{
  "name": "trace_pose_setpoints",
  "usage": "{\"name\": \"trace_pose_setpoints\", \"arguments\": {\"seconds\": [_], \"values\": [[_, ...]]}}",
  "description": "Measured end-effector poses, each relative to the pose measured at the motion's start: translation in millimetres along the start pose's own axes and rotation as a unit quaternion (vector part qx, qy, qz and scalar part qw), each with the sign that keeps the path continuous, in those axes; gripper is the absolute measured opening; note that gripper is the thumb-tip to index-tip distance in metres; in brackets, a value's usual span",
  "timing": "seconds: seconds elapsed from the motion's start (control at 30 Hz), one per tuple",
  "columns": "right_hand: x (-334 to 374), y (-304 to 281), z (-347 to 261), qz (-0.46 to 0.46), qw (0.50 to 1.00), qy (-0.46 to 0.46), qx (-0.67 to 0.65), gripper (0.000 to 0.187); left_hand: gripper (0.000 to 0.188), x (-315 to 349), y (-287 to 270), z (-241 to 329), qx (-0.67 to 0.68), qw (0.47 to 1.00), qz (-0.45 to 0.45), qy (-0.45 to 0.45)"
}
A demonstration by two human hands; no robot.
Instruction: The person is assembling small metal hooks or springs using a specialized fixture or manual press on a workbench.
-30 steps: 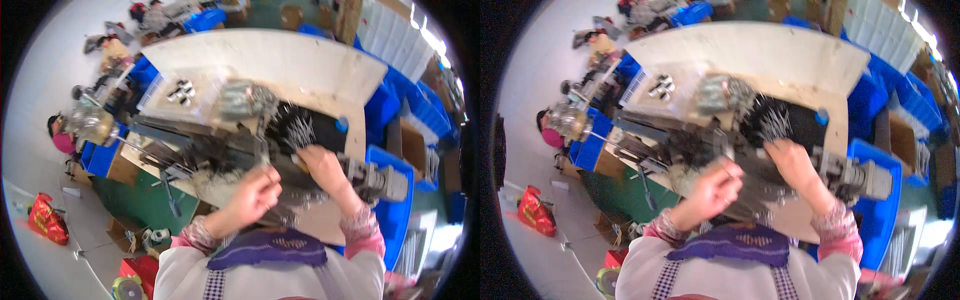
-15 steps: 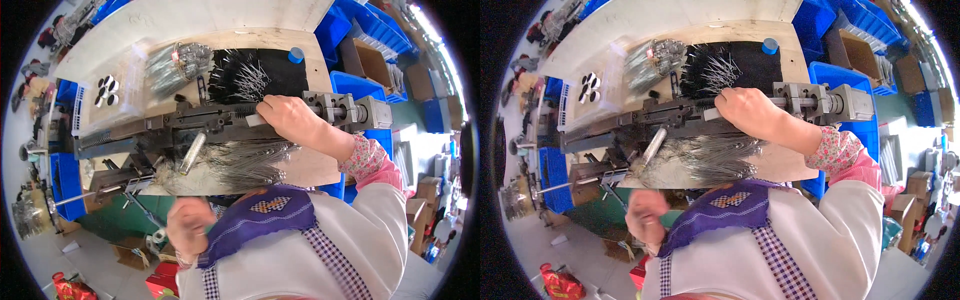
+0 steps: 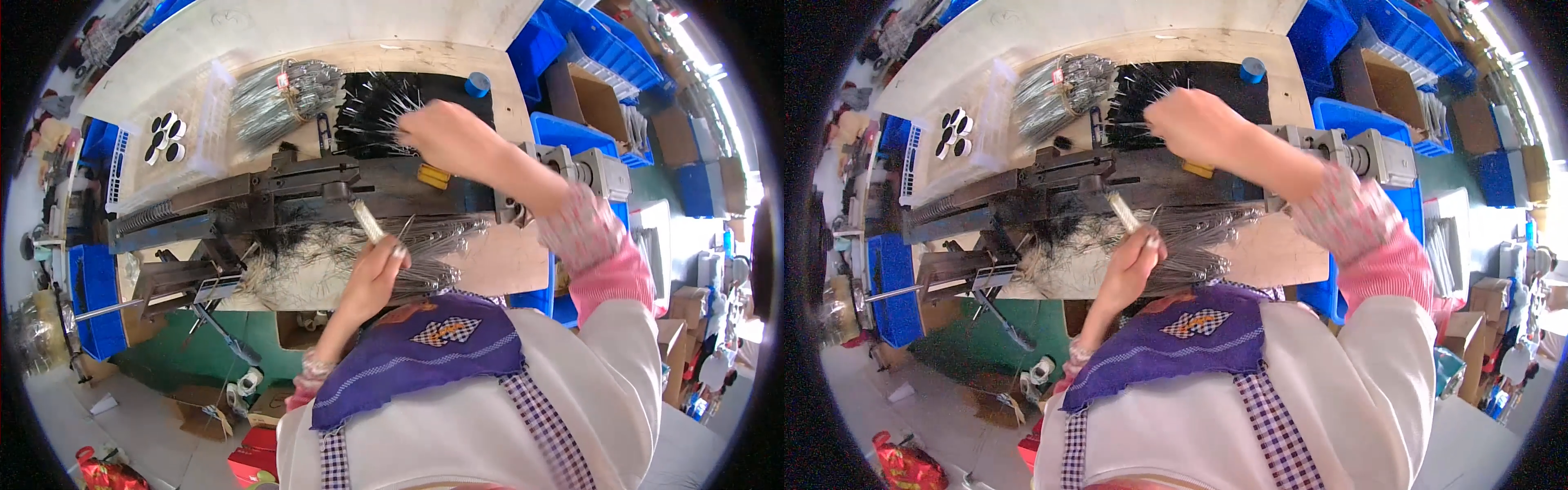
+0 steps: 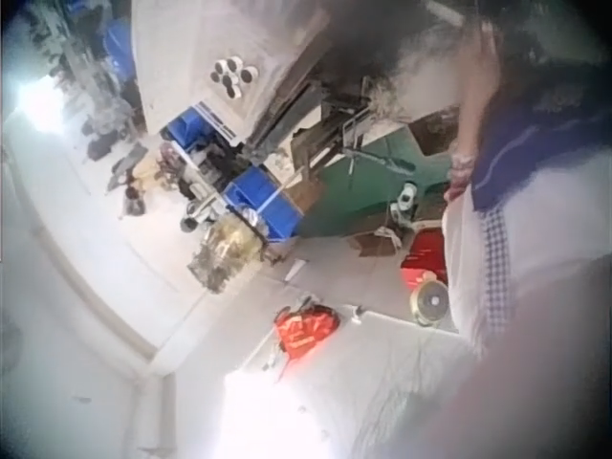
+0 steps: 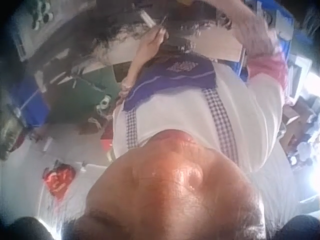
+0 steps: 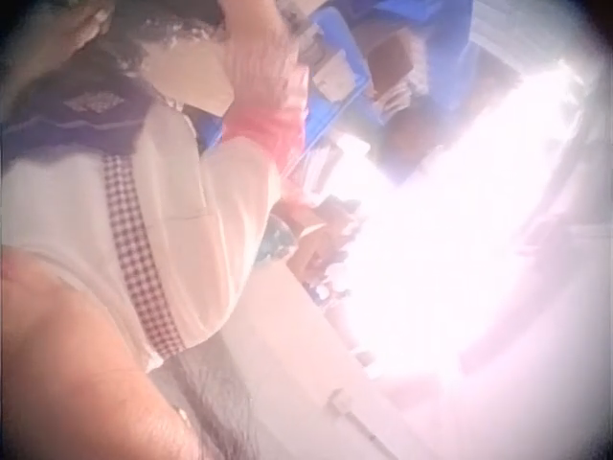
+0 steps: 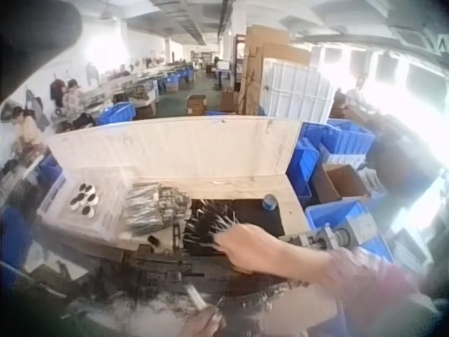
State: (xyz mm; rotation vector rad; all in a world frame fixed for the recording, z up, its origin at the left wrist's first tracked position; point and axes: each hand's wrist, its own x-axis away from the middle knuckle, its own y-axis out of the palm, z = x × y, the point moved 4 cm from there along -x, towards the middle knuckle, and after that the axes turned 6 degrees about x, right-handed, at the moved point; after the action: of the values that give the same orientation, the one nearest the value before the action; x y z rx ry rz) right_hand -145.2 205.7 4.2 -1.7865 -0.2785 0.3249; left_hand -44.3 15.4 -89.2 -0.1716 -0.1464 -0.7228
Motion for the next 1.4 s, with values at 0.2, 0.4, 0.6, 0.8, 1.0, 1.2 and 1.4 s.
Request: {"name": "trace_pose_setpoints", "arguments": {"seconds": [0.2, 0.4, 0.6, 0.8, 1.0, 1.2, 1.4], "values": [[-45, 64, 19, -0.168, 0.979, 0.010, 0.111, 0.025, 0.022, 18, -20, 0, -0.144, 0.983, 0.116, 0.023], [42, -34, 33, -0.006, 0.993, 0.005, -0.119, 0.028, 0.022, 35, -23, 47, -0.127, 0.991, 0.020, 0.024], [71, -32, 35, 0.067, 0.981, -0.058, -0.173, 0.021, 0.026, -95, 12, 72, -0.267, 0.959, 0.013, 0.096], [55, 4, 6, 0.143, 0.975, -0.163, -0.054, 0.019, 0.008, -73, -17, 105, -0.557, 0.796, 0.115, 0.208], [34, 11, -3, 0.214, 0.947, -0.157, -0.180, 0.017, 0.018, -33, -35, 93, -0.396, 0.762, 0.330, 0.392], [3, 39, -14, 0.166, 0.958, -0.112, -0.207, 0.019, 0.031, -15, 23, -12, 0.442, 0.875, 0.174, -0.090], [8, 46, -11, 0.127, 0.973, -0.107, -0.161, 0.012, 0.028, -7, -38, 72, 0.849, 0.526, -0.047, -0.023]]}}
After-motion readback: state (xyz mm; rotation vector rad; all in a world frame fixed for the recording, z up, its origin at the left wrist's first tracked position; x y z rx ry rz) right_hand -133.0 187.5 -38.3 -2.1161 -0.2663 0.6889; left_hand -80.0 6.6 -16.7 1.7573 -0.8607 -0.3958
